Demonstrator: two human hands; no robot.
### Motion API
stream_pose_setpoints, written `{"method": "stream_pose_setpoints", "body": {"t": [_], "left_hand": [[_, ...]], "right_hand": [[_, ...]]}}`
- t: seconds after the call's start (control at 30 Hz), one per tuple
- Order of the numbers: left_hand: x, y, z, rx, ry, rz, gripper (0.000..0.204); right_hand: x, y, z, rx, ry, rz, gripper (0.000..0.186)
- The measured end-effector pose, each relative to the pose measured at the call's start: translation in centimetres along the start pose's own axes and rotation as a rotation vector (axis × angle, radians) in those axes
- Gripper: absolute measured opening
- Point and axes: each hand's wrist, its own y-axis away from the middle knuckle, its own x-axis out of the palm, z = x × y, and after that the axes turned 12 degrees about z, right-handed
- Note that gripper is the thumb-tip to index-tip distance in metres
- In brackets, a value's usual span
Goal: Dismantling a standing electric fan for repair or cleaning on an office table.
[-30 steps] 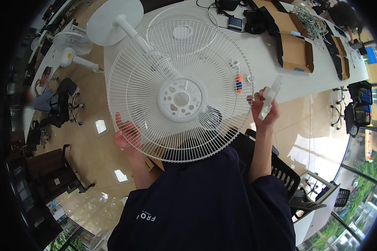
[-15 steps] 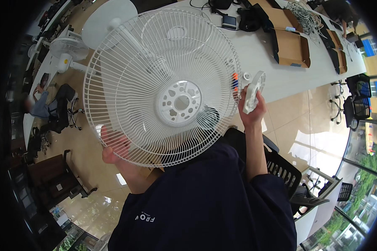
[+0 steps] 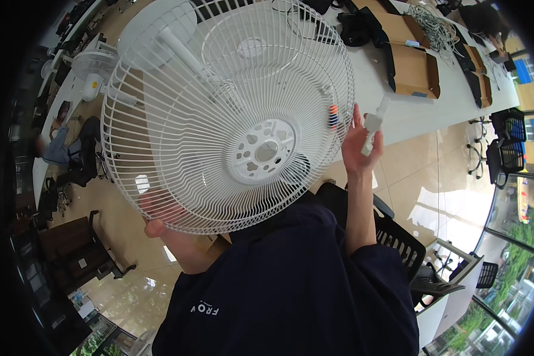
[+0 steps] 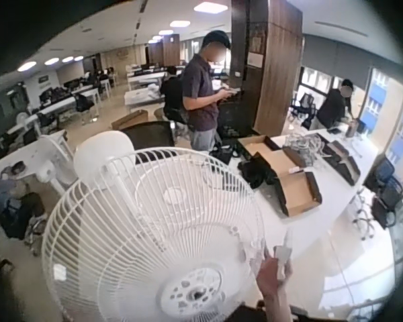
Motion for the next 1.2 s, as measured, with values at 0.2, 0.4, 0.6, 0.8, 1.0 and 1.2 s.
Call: {"method": "stream_pose_setpoints", "body": {"t": [0.2, 0.4, 0.6, 0.8, 1.0, 1.2], "left_hand": [[-8.2, 4.6, -1.5, -0.246, -0.391, -0.158, 0.064], [-7.8, -1.5, 1.4, -0.343, -0.648, 0.023, 0.038], [-7.8, -0.2, 2.3, -0.390, -0.707, -0.040, 0.039], [-6.2, -0.6, 2.4, -0.456, -0.534, -0.064, 0.047], [-4.4, -3.0, 2.8, -0.526, -0.370, -0.064, 0.055], [-3.1, -5.6, 3.4, -0.605, -0.195, -0.062, 0.064]], "right_hand": [[-0.2, -1.7, 1.6, -0.011, -0.129, 0.271, 0.040], [-1.4, -4.0, 2.0, -0.185, -0.489, 0.451, 0.027], [-1.6, -2.3, 2.6, -0.161, -0.343, 0.395, 0.029], [-1.5, -0.7, 3.1, -0.129, -0.166, 0.320, 0.030], [-1.4, 0.2, 4.1, -0.120, 0.002, 0.248, 0.032], [-0.9, 1.4, 5.0, -0.113, 0.174, 0.159, 0.034]]}}
